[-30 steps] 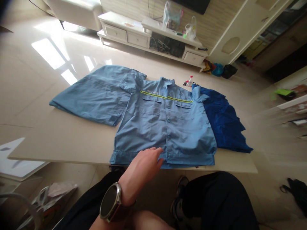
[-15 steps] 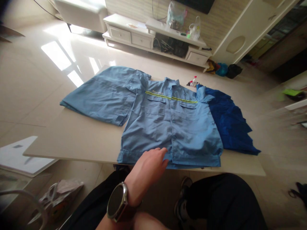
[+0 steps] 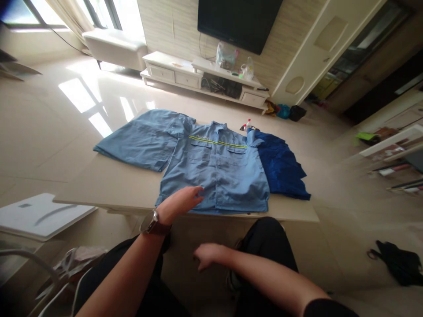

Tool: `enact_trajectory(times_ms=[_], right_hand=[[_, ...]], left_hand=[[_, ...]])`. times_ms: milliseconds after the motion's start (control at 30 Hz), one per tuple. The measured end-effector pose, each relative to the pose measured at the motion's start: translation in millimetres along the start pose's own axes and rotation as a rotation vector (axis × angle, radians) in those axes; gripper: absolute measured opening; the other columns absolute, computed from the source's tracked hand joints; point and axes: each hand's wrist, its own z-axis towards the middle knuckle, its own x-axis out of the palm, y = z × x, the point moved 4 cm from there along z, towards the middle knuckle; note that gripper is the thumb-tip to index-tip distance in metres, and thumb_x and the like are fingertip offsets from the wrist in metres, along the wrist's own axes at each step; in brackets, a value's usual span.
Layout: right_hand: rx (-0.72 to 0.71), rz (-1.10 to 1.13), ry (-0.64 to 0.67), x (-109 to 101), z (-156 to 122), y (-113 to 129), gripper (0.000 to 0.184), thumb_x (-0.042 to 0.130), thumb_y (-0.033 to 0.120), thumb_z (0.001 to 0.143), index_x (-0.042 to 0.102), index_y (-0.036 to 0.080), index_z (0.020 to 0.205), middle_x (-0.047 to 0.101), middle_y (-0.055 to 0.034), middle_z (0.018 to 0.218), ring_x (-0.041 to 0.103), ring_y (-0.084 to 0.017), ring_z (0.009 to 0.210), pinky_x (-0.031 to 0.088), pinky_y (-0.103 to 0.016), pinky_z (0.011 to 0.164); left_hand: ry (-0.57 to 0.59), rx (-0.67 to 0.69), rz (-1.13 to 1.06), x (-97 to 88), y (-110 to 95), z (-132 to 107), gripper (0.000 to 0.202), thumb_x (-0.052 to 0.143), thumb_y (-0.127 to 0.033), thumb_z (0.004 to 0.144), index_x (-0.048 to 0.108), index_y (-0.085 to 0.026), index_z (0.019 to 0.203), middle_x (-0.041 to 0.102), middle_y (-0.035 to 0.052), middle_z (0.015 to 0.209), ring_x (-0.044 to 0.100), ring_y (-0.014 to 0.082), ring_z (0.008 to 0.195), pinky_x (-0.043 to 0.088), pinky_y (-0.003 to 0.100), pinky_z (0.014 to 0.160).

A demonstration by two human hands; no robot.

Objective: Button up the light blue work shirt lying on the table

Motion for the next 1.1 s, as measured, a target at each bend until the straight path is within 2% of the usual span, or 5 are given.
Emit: enact_trajectory(times_ms=[167, 300, 667, 833, 1100], right_hand=[[0.172, 0.007, -0.574, -88, -84, -41, 0.027, 0.066, 0.027, 0.09, 0.071, 0.023, 0.117, 0.075, -0.0026, 0.106, 0.068, -0.018, 0.099, 0.049, -0.026, 0.086], [0.357, -0.077, -0.863, -117, -114, -68, 0.021, 0.061, 0.027, 0.096, 0.067, 0.019, 0.115, 0.067, -0.0101, 0.12, 0.057, -0.023, 0.118, 0.043, -0.031, 0.103], [0.312, -0.179, -0.792, -131, -92, -77, 0.019, 0.07, 0.021, 0.09, 0.072, 0.022, 0.109, 0.068, -0.0082, 0.121, 0.058, -0.022, 0.118, 0.046, -0.029, 0.096], [0.361, -0.177, -0.767, -126, -84, -75, 0.024, 0.054, 0.011, 0.096, 0.075, 0.017, 0.107, 0.072, -0.0109, 0.114, 0.064, -0.022, 0.113, 0.049, -0.032, 0.093], [0.39, -0.198, -0.703, -130, -95, -81, 0.024, 0.068, 0.027, 0.097, 0.069, 0.014, 0.117, 0.067, -0.011, 0.126, 0.063, -0.024, 0.12, 0.054, -0.044, 0.102]], left_hand=[[-0.088, 0.056, -0.253, 15.3, -14, -9, 0.034, 0.055, -0.032, 0.093, 0.072, -0.018, 0.12, 0.077, 0.007, 0.094, 0.07, 0.0194, 0.084, 0.05, 0.027, 0.076], [-0.106, 0.009, -0.495, 40.6, -17, -30, 0.037, 0.058, -0.038, 0.089, 0.07, -0.014, 0.114, 0.075, 0.0065, 0.089, 0.068, 0.0189, 0.081, 0.05, 0.027, 0.074], [-0.13, -0.211, -0.487, 71.9, -7, -126, 0.035, 0.064, -0.04, 0.083, 0.069, -0.015, 0.107, 0.073, 0.0048, 0.085, 0.069, 0.0214, 0.083, 0.051, 0.032, 0.08], [-0.17, -0.245, -0.735, 100.1, -24, -109, 0.033, 0.074, -0.033, 0.075, 0.069, -0.014, 0.101, 0.072, 0.0037, 0.08, 0.068, 0.0188, 0.08, 0.052, 0.031, 0.081], [-0.157, -0.219, -1.371, 125.7, -68, -71, 0.036, 0.082, -0.026, 0.078, 0.065, -0.016, 0.107, 0.07, 0.0072, 0.094, 0.069, 0.0196, 0.09, 0.057, 0.035, 0.086]])
